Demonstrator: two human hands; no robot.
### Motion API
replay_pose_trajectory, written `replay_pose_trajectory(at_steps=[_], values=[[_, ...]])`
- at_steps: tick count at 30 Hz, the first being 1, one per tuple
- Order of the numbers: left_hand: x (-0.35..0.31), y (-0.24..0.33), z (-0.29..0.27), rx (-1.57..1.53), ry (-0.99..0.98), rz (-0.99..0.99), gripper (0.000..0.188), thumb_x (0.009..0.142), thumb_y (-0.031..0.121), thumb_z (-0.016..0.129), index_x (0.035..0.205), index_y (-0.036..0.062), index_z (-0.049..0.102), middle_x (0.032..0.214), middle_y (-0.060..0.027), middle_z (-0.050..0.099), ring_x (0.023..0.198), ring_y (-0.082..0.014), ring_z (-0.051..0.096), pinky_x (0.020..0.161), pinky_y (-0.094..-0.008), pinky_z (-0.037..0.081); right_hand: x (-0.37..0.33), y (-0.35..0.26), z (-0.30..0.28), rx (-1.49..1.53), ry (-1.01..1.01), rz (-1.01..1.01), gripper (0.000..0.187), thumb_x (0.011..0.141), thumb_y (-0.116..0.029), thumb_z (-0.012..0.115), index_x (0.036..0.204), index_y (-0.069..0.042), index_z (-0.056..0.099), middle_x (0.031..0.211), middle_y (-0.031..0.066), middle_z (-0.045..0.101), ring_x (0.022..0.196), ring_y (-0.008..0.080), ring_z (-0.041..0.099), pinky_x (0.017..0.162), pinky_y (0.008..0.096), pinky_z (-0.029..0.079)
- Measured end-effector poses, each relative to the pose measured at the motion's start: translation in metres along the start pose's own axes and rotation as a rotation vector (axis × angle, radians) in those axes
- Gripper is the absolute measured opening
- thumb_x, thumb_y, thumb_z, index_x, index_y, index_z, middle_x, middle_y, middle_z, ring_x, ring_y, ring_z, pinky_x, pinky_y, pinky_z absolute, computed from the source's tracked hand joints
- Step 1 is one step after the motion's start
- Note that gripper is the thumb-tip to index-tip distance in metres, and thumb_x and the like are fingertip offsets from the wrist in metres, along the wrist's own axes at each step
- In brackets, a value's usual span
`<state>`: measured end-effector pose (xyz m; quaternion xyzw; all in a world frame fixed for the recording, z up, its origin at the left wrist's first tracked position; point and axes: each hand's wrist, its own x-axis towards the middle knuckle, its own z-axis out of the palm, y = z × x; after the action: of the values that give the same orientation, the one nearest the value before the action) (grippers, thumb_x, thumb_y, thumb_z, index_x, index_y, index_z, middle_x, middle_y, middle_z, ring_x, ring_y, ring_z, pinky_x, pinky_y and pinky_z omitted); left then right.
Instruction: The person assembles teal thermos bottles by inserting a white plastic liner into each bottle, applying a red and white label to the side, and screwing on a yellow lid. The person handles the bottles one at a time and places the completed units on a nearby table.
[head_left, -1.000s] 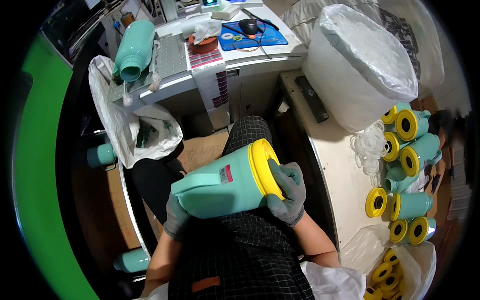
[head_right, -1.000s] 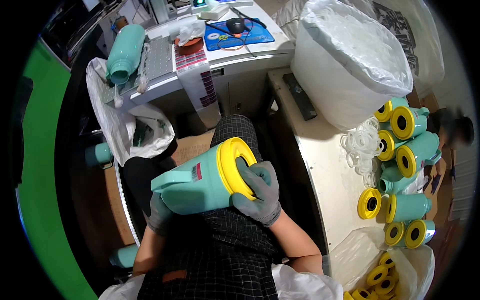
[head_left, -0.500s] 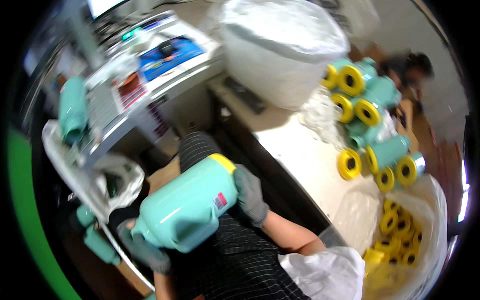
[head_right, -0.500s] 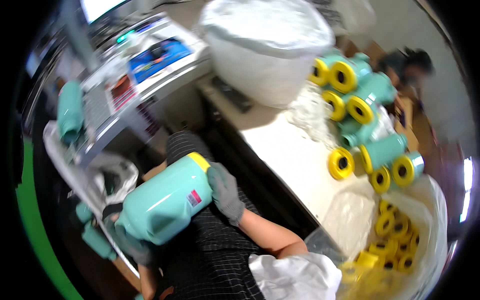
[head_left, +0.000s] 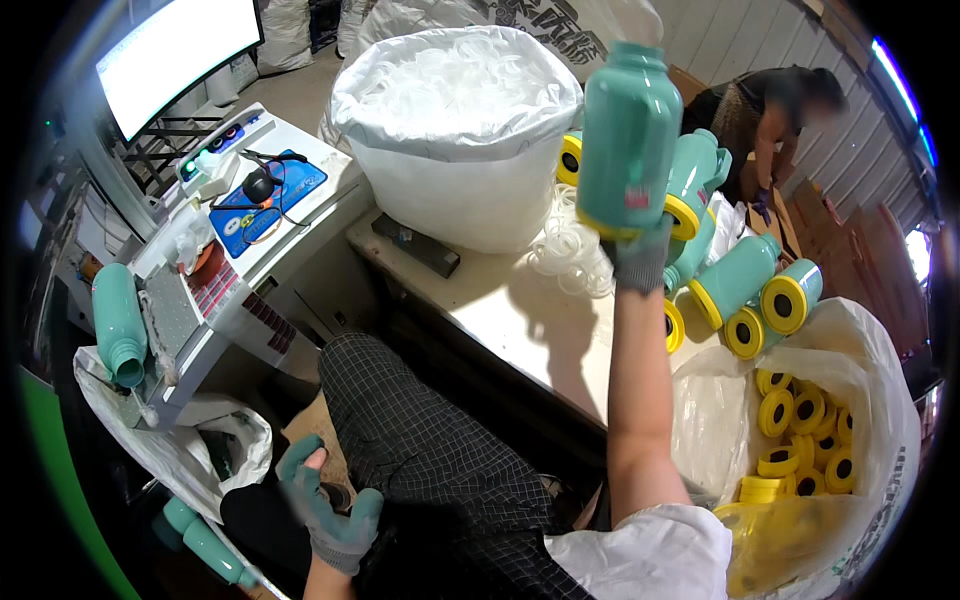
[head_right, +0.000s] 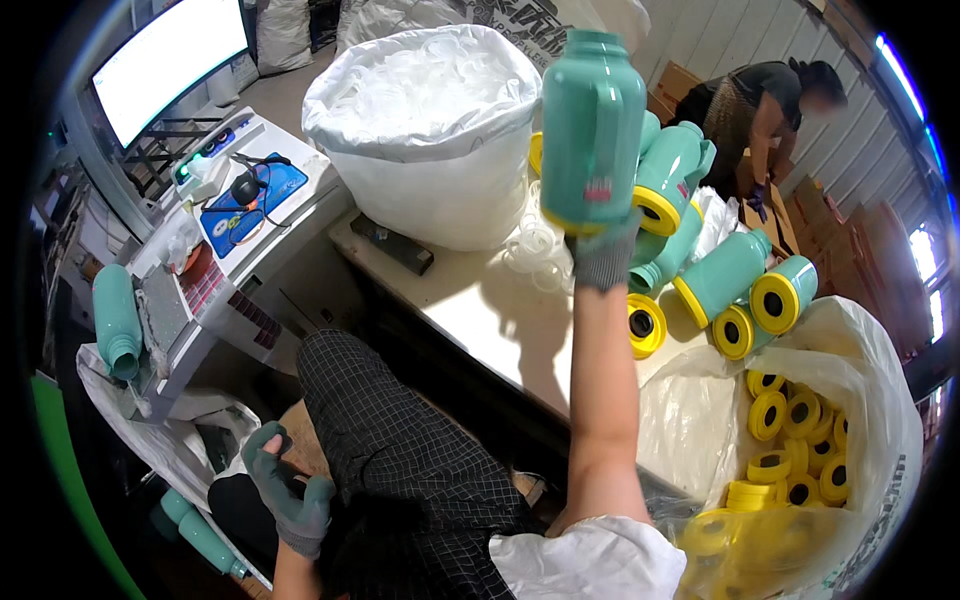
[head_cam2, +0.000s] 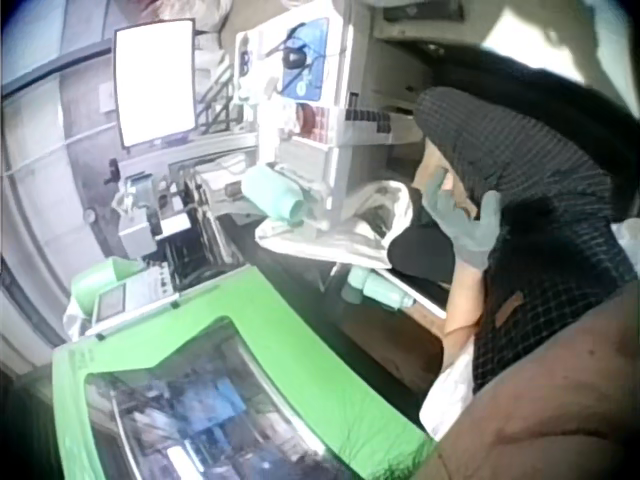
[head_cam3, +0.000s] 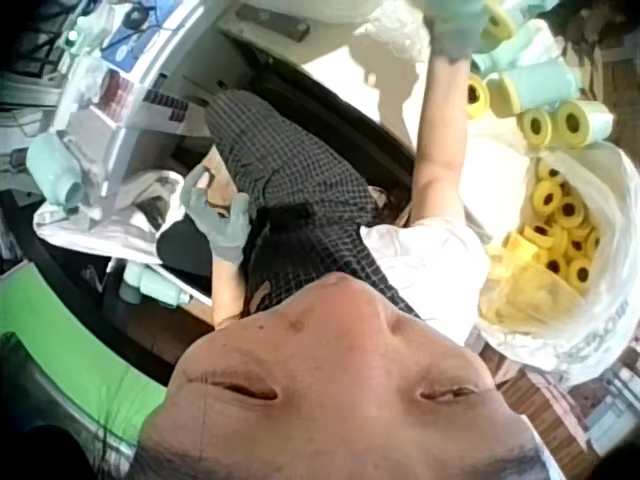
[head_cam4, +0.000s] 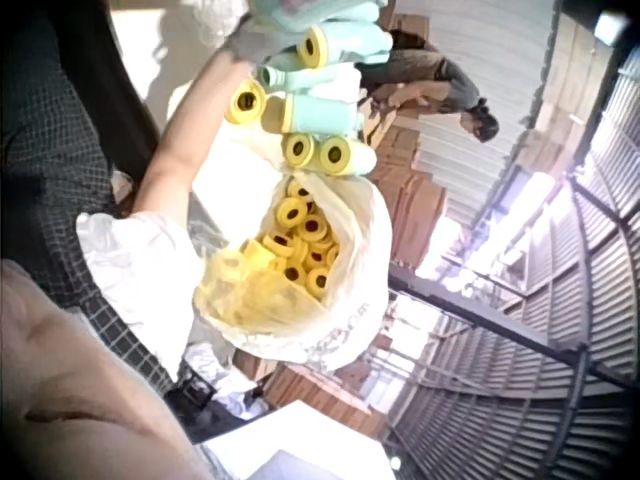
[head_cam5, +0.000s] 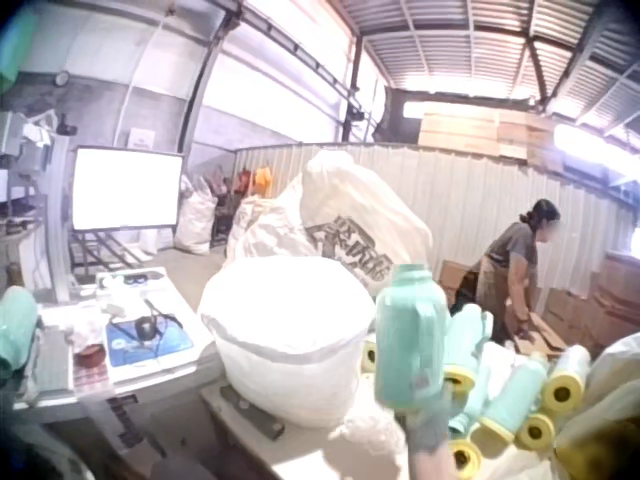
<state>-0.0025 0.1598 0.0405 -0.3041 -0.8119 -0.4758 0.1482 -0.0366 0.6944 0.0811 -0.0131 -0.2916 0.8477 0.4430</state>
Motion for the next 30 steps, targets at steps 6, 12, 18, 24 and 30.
replay_pose_trajectory(at_steps=[6, 12, 18, 24, 30], values=[[-0.033, -0.013, -0.028, 0.131, 0.061, -0.194, 0.067, 0.08, 0.018, 0.081, 0.137, 0.0008, 0.05, 0.129, -0.0184, 0.051, 0.112, -0.0341, 0.053, 0.099, -0.0453, 0.045, 0.104, 0.048, 0.053, -0.224, 0.004, 0.09, 0.036, 0.106, -0.029, 0.051, 0.133, -0.007, 0.059, 0.123, 0.0102, 0.066, 0.114, 0.0261, 0.061, 0.101, 0.0425, 0.052], [-0.104, -0.025, -0.085, 0.504, 0.376, -0.195, 0.063, 0.085, 0.015, 0.08, 0.14, 0.0035, 0.051, 0.131, -0.0219, 0.058, 0.116, -0.0407, 0.059, 0.098, -0.049, 0.049, -0.133, 0.125, 0.026, -1.338, -0.73, -0.186, 0.033, 0.109, -0.016, 0.05, 0.136, -0.001, 0.061, 0.118, 0.0071, 0.066, 0.101, 0.0174, 0.062, 0.093, 0.0334, 0.053], [-0.355, -0.144, -0.085, 0.553, 0.954, -1.14, 0.044, 0.085, 0.035, 0.082, 0.104, 0.0001, 0.065, 0.112, -0.0252, 0.063, 0.107, -0.0436, 0.061, 0.093, -0.0493, 0.049, -0.349, 0.178, 0.089, -0.766, -0.814, 0.782, 0.028, 0.11, -0.014, 0.052, 0.119, 0.005, 0.07, 0.104, 0.0068, 0.068, 0.091, 0.0132, 0.059, 0.084, 0.0282, 0.049], [-0.507, -0.13, -0.149, 0.71, 1.561, -2.07, 0.124, 0.069, 0.065, 0.08, 0.156, -0.0045, 0.027, 0.152, -0.0324, 0.039, 0.142, -0.0471, 0.038, 0.12, -0.0481, 0.035, -0.373, 0.183, 0.115, -0.892, -1.285, 0.748, 0.024, 0.104, -0.005, 0.051, 0.113, 0.009, 0.068, 0.107, 0.0106, 0.069, 0.087, 0.0128, 0.057, 0.082, 0.0257, 0.047], [-0.567, -0.142, -0.188, 0.422, 1.689, -2.258, 0.154, 0.054, 0.064, 0.093, 0.163, -0.0041, 0.009, 0.159, -0.0268, 0.038, 0.145, -0.041, 0.043, 0.121, -0.0453, 0.036, -0.393, 0.193, 0.122, -0.904, -1.155, 0.832, 0.029, 0.108, -0.011, 0.052, 0.121, 0.01, 0.067, 0.101, 0.0091, 0.069, 0.086, 0.0119, 0.058, 0.079, 0.0272, 0.049]])
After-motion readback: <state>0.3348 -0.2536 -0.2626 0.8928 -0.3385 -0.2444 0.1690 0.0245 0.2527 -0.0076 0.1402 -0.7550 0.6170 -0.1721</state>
